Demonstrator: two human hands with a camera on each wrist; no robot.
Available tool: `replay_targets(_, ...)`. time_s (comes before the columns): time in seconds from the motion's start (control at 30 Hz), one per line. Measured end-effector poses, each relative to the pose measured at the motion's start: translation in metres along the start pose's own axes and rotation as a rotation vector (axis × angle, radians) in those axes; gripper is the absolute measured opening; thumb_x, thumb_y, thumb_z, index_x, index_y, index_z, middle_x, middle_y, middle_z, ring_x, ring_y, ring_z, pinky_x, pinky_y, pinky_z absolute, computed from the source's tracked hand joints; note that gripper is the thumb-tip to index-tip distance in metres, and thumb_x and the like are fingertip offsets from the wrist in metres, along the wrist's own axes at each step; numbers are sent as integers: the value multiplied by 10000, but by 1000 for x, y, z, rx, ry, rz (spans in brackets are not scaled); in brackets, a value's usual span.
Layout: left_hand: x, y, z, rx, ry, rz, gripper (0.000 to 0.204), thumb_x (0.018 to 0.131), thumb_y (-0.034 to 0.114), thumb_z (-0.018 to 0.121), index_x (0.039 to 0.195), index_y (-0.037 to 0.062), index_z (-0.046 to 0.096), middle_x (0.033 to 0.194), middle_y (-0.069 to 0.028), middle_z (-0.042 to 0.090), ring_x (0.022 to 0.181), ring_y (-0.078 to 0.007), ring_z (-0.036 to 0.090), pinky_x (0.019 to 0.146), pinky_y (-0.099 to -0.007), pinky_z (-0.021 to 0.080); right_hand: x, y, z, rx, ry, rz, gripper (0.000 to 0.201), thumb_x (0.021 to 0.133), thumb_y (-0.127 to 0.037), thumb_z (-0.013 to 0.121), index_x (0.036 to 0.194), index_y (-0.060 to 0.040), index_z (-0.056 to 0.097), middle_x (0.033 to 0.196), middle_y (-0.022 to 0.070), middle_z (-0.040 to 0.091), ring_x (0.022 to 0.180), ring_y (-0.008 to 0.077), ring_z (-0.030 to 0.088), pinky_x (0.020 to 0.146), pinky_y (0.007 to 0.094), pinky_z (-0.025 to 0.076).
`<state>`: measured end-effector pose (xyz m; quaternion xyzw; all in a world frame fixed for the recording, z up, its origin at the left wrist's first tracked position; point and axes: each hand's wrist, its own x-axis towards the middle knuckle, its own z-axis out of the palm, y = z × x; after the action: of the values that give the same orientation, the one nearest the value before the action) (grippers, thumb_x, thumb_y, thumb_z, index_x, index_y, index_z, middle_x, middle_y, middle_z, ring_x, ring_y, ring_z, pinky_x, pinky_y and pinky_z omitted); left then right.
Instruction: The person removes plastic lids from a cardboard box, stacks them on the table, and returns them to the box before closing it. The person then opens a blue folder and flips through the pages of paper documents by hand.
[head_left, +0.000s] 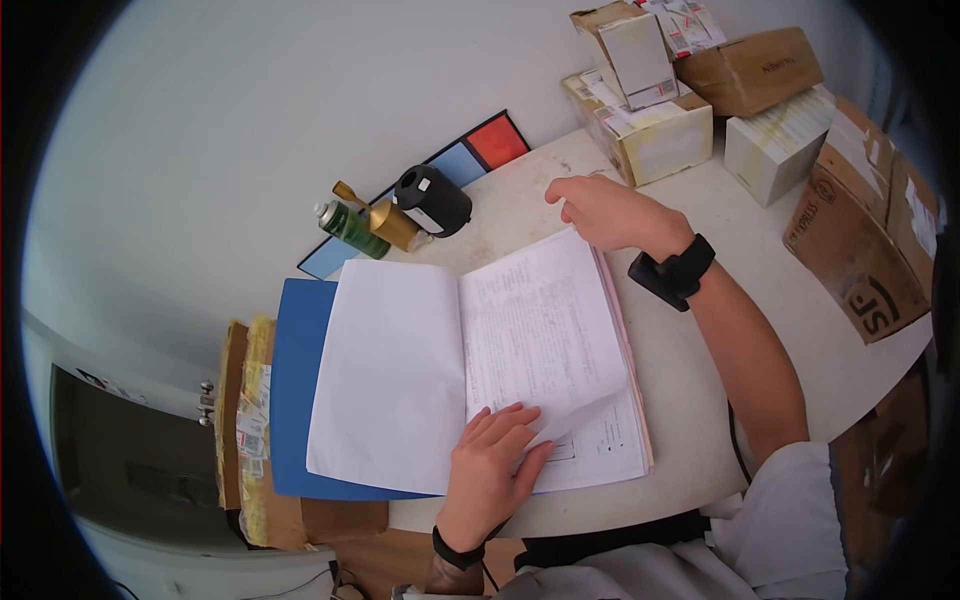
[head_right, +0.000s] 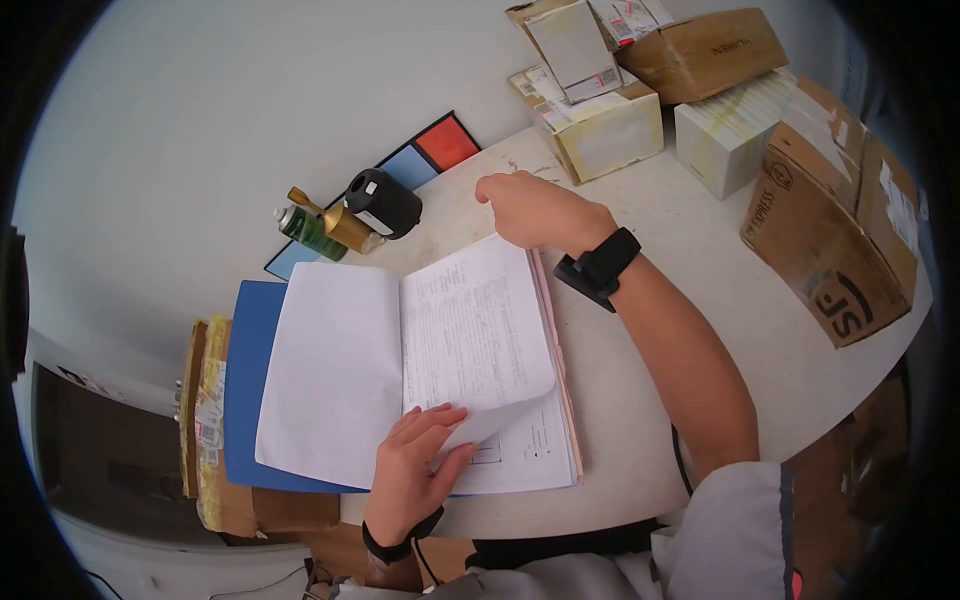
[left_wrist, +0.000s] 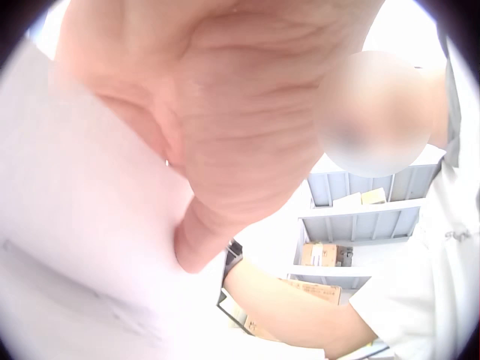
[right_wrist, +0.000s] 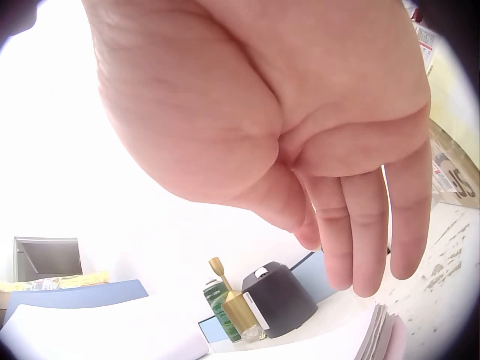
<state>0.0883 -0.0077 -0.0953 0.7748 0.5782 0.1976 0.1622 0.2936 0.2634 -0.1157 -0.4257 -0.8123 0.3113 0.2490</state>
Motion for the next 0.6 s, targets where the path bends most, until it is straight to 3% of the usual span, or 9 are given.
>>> replay_targets(0.07, -5, -4, 6, 116, 190, -87, 203, 882, 61, 704, 1079, 14, 717, 1154, -162, 732, 1092, -379, 686, 1092, -546, 452, 0, -3, -1, 16, -20, 40, 431, 927, 73, 443, 1327, 32, 598, 1170, 249, 710, 1088, 379, 685, 881, 424, 550)
replay_targets(0.13, -14, -18, -10, 272, 483, -197, 213, 859, 35, 697, 1070, 5, 707, 1005, -138, 700, 950, -391, 645, 1119, -572, 393, -1, -1, -3, 39, -28, 93, 441, 924, 84, 433, 1330, 34, 596, 1175, 247, 710, 1088, 373, 687, 871, 423, 555)
replay_targets(0.3, -59, -58, -45, 536, 746, -609, 390, 819, -37, 628, 1208, -42, 659, 1200, -226, 643, 1154, -428, 585, 1094, -551, 394, -3, -5, -1, 34, -82, 95, 430, 943, 59, 439, 1342, 26, 595, 1234, 239, 697, 1116, 371, 680, 908, 420, 543)
replay_targets(0.33, -59, -56, -45, 541, 742, -607, 390, 819, -37, 628, 1208, -42, 659, 1200, -226, 643, 1154, -428, 585, 1094, -551, 394, -2, -2, 2, 40, -82, 97, 430, 943, 59, 439, 1342, 26, 595, 1234, 239, 697, 1116, 371, 680, 908, 420, 543)
replay_targets(0.4, -58, -47, -37, 839, 1001, -507, 456, 824, -34, 635, 1280, -20, 631, 1346, -255, 599, 1297, -449, 542, 1098, -549, 421, 0, 3, 12, -100, -210, 29, 398, 970, 14, 457, 1340, 9, 604, 1234, 240, 694, 1141, 377, 666, 932, 429, 536)
replay_targets(0.43, -54, -37, -32, 838, 1004, -513, 456, 824, -34, 635, 1280, -20, 631, 1346, -255, 599, 1297, -449, 542, 1098, -549, 421, -1, 1, 12, -104, -213, 26, 398, 970, 14, 457, 1340, 9, 604, 1234, 240, 694, 1141, 377, 666, 932, 429, 536)
replay_targets(0.5, -45, -12, -25, 598, 1030, -239, 595, 802, -68, 612, 1387, 38, 583, 1450, -221, 556, 1384, -454, 498, 1138, -550, 417, -3, -8, 9, -119, -234, 85, 373, 993, -23, 464, 1335, 9, 608, 1242, 241, 687, 1176, 381, 646, 960, 436, 524)
replay_targets(0.57, -51, 4, -27, 198, 425, -92, 600, 833, 53, 764, 1406, 58, 585, 1499, -227, 514, 1435, -445, 457, 1151, -565, 401, -2, -6, 9, -150, -245, 77, 365, 999, -32, 465, 1331, 12, 608, 1233, 242, 689, 1164, 386, 649, 961, 435, 523)
replay_targets(0.6, -38, 13, -23, 209, 165, -44, 666, 806, 165, 833, 1415, 70, 582, 1508, -222, 512, 1442, -442, 452, 1150, -569, 406, -2, -5, 9, -176, -246, 78, 357, 1005, -41, 466, 1328, 15, 608, 1224, 243, 691, 1153, 391, 653, 962, 433, 521)
